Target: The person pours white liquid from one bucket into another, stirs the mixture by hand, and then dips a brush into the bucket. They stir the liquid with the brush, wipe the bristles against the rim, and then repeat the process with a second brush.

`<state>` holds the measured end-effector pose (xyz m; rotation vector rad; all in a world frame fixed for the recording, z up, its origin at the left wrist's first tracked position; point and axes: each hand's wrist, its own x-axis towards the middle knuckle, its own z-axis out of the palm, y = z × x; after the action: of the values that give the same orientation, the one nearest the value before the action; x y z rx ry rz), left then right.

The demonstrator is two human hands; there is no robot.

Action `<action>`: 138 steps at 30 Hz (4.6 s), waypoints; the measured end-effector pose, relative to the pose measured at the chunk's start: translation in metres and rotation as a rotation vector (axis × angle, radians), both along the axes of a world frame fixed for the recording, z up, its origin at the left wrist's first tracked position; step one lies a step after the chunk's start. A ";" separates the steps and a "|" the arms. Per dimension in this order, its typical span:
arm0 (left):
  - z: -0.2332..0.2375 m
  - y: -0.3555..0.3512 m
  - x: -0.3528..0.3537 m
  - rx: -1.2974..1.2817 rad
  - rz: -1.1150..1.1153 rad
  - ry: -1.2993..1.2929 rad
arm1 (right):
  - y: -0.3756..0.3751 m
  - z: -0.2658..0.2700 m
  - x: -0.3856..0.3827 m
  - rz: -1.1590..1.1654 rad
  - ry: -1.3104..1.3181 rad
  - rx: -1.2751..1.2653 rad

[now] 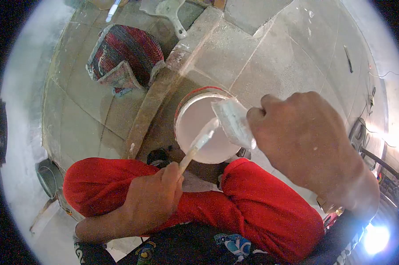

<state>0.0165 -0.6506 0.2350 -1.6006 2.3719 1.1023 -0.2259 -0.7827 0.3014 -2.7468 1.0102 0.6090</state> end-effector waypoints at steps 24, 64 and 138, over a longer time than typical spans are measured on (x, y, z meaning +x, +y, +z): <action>-0.004 -0.008 0.006 1.124 0.689 0.694 | -0.018 -0.002 -0.006 -0.152 -0.041 0.432; 0.013 0.004 0.010 0.936 0.539 0.519 | -0.008 -0.075 -0.024 -0.164 -0.007 0.390; 0.014 0.019 -0.011 1.036 0.609 0.552 | -0.125 -0.352 0.009 -1.043 -0.722 1.922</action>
<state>0.0051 -0.6319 0.2488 -1.6538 0.9530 2.5437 -0.2173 -0.9082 -0.0510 -0.4823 0.7007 0.0941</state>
